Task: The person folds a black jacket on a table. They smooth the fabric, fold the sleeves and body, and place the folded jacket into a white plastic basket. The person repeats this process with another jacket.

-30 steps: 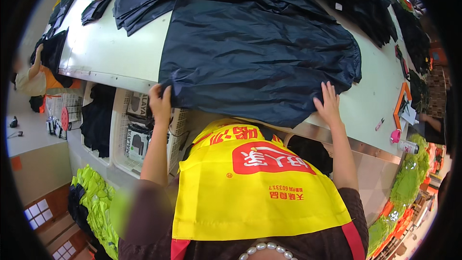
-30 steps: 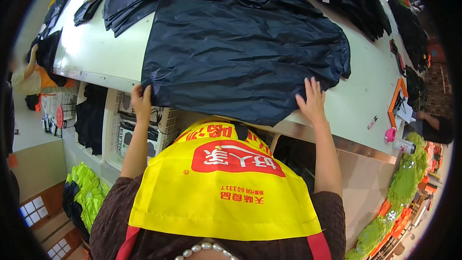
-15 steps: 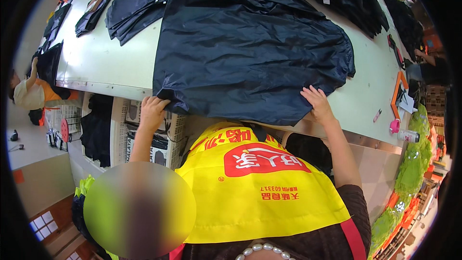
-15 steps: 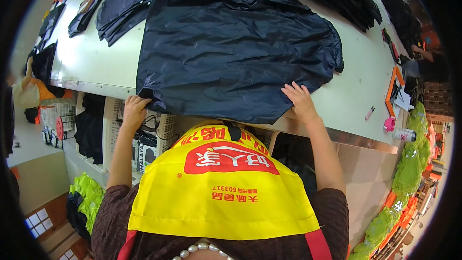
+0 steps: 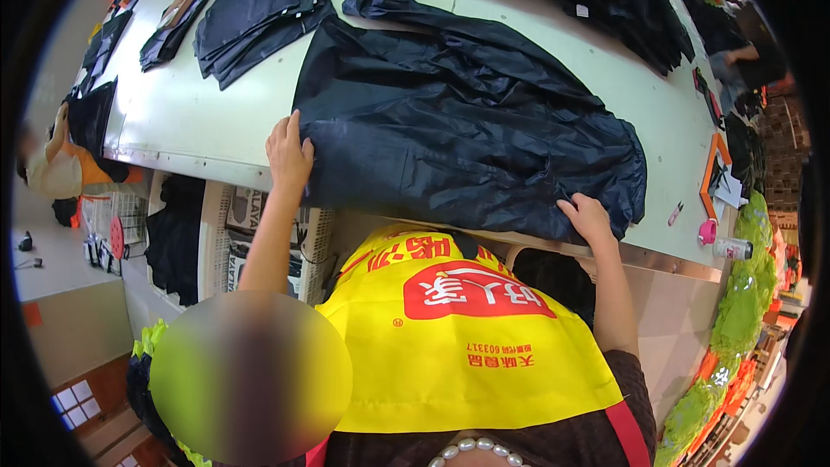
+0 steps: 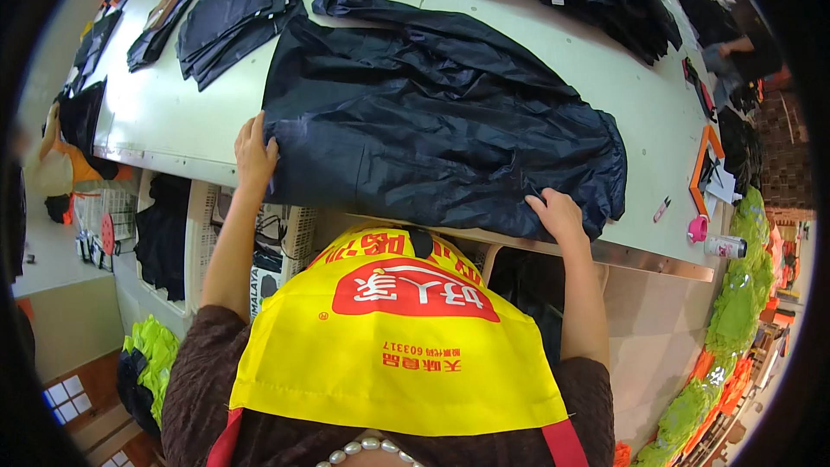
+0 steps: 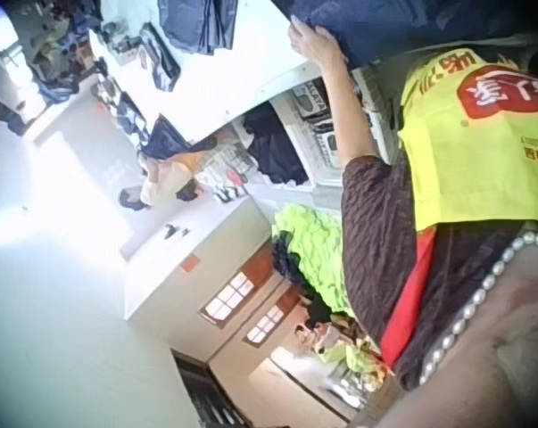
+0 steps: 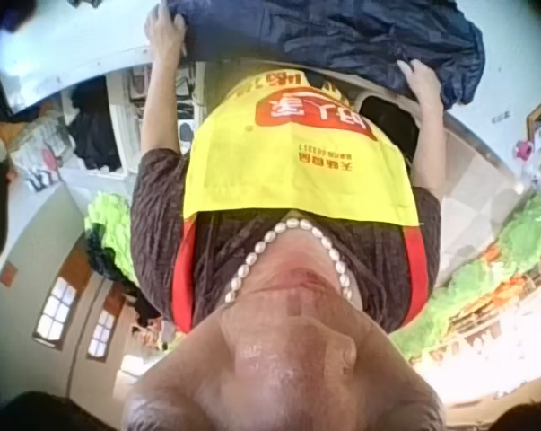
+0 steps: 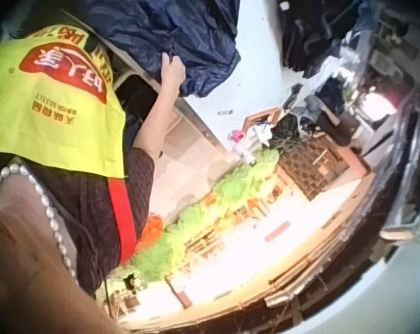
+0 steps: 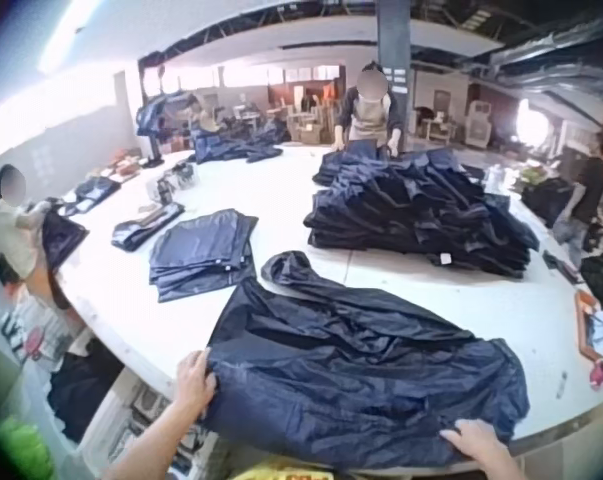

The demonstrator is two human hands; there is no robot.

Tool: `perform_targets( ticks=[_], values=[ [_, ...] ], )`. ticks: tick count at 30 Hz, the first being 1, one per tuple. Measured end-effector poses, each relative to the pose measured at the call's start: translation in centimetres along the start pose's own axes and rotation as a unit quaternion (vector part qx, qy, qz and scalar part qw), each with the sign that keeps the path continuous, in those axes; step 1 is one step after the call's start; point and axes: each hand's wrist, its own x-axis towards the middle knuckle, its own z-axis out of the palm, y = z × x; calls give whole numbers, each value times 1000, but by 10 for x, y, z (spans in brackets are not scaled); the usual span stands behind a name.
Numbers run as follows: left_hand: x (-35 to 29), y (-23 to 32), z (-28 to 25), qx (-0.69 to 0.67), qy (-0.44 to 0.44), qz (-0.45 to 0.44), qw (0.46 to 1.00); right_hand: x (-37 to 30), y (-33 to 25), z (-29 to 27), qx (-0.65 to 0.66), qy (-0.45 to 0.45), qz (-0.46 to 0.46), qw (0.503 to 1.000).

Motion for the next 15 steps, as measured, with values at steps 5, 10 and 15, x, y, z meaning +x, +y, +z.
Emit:
perform_targets(
  ticks=[5,10,15],
  values=[
    [-12,72,-17,-77,18,178,981,-15,-39,12,8,296,-177,939],
    [-42,63,38,18,-168,156,973,-25,-55,71,-42,161,-226,960],
    [-41,65,36,0,-150,151,977,-27,-54,71,-54,150,-216,963]
  ],
)
